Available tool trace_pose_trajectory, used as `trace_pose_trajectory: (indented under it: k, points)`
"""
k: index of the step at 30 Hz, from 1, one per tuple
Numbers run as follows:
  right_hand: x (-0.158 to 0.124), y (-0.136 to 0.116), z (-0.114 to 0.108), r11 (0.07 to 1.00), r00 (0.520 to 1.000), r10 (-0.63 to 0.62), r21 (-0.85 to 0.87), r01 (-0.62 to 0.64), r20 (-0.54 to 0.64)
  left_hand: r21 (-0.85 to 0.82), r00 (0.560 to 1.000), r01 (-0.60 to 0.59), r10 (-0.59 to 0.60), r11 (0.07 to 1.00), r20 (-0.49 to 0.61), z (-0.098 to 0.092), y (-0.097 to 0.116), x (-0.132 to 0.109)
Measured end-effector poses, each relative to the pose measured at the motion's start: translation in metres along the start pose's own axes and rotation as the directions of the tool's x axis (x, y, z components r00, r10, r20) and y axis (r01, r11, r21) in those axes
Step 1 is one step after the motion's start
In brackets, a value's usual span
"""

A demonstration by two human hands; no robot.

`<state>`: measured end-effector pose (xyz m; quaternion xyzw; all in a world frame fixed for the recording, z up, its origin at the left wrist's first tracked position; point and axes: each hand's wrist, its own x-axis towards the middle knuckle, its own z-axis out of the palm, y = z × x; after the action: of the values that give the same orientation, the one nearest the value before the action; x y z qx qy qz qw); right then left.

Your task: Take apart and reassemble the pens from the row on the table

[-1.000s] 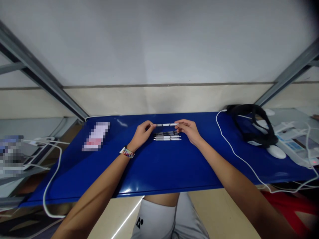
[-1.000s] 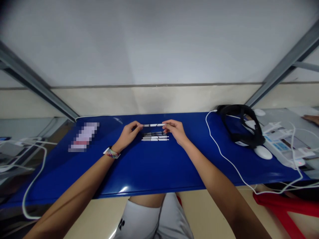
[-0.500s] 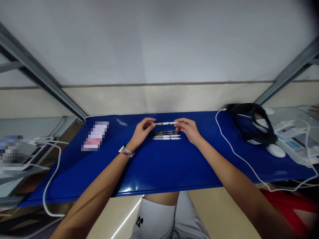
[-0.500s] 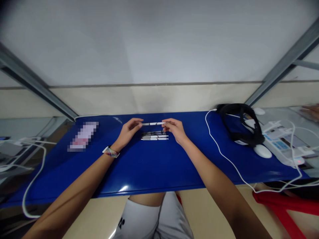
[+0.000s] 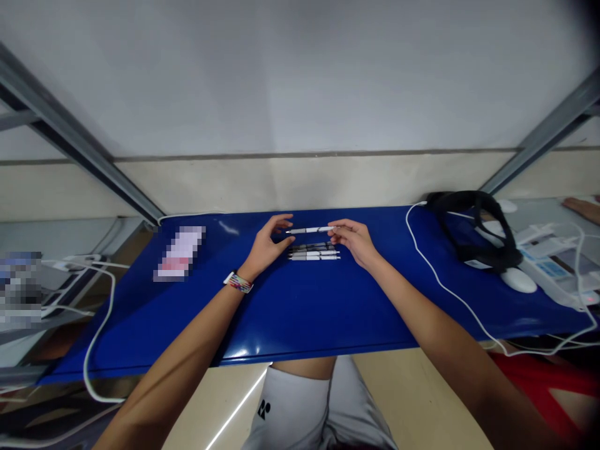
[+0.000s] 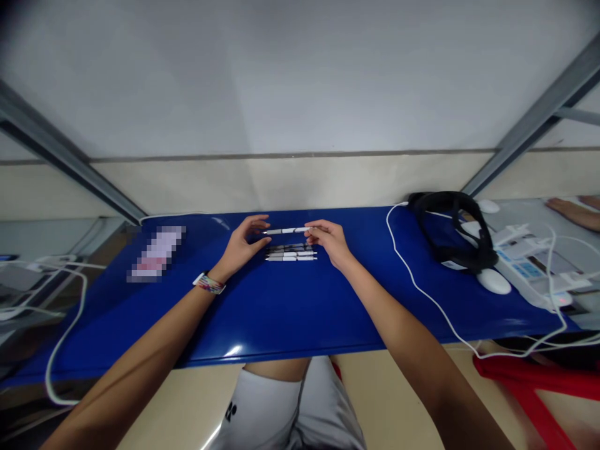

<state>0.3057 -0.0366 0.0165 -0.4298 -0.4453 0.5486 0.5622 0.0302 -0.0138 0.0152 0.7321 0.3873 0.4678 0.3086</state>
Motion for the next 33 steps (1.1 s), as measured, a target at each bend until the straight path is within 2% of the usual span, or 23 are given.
trace_pose_trajectory:
  k: [4,10,16,23,29,33]
  points:
    - [0.0005,0.0005,0.0004,1.0,1.0,0.0,0.006,0.0,-0.004,-0.009,0.997,0.078,-0.077,0.997,0.03,0.0003,0.0021,-0.0005]
    - [0.0009,0.0018,0.0002,0.999,1.0,0.0,0.037,-0.001,0.007,-0.052,0.999,0.023,-0.025,0.998,-0.045,0.001,-0.001,0.0009]
    - [-0.0001,-0.0002,0.0007,0.999,1.0,-0.017,0.042,0.017,0.002,-0.068,0.995,0.094,-0.093,0.993,0.025,0.0007,-0.0008,-0.0004]
    - [-0.0004,0.0001,0.0006,0.999,1.0,0.0,0.036,0.0,0.014,-0.068,0.999,0.006,-0.01,0.998,-0.053,-0.0005,-0.0051,0.0016]
    - [-0.0011,-0.0024,0.0001,0.997,0.999,-0.018,0.081,0.014,0.042,-0.201,0.989,0.133,-0.142,0.971,-0.032,0.0011,-0.0022,0.002]
    - [-0.0013,-0.0016,0.0008,0.995,0.999,-0.032,0.093,0.028,0.043,-0.214,0.982,0.181,-0.189,0.96,-0.016,0.0029,-0.0037,0.0015]
